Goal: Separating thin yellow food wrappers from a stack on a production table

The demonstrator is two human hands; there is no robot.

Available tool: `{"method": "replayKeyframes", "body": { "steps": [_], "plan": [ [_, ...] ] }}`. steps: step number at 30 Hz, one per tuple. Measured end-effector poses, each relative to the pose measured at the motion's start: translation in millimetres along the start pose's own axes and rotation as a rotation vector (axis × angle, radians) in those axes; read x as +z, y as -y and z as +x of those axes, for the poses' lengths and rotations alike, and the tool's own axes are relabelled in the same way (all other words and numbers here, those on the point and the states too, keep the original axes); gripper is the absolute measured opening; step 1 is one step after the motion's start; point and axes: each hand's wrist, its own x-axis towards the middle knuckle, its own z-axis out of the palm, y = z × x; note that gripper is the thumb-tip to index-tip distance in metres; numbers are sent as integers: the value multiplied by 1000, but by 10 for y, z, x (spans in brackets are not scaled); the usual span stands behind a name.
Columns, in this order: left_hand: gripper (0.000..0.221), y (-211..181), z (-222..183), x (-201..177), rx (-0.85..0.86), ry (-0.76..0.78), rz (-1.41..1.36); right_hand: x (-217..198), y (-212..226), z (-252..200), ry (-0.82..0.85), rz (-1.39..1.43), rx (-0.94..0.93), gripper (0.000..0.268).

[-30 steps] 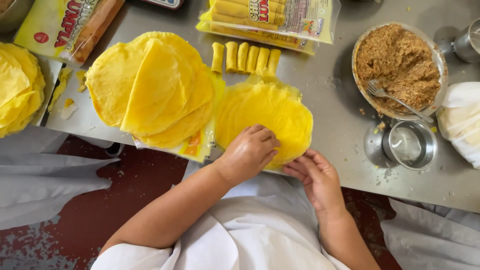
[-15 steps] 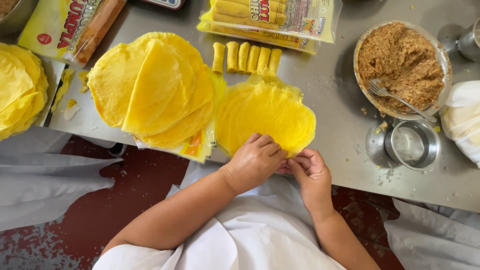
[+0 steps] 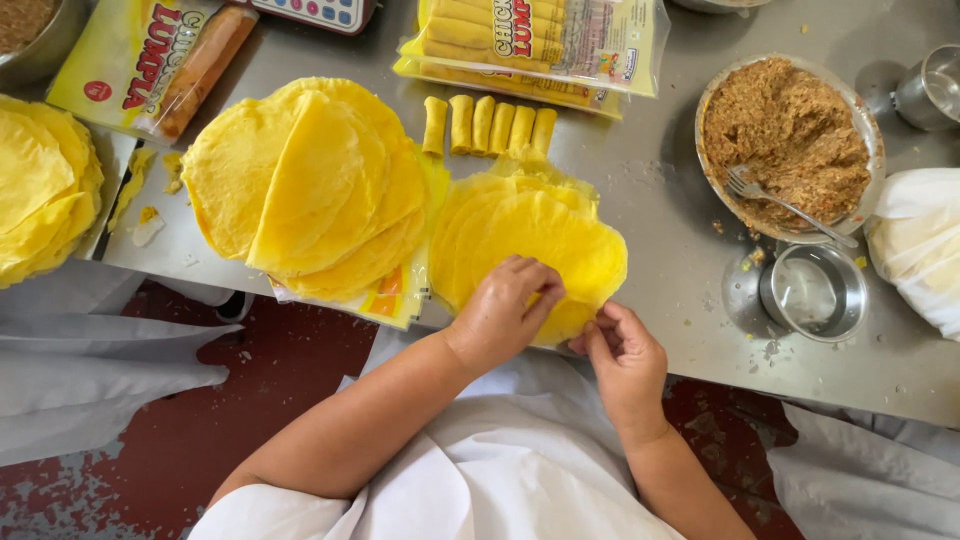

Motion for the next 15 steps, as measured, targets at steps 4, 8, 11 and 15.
{"method": "replayKeyframes", "body": {
  "steps": [4,8,11,15],
  "plan": [
    [44,-171,21,-34,151,147,70,-44,-8,-34,-9,-49,-33,17],
    [14,-19,61,231,337,151,331,-136,39,17,-33,-112,-120,16],
    [13,-7,14,429,369,120,404,-118,-49,-14,-35,-80,-94,26],
    [13,-86,55,358,243,115,257,-72,-360,-7,-74,-11,-71,27]
  ]
}}
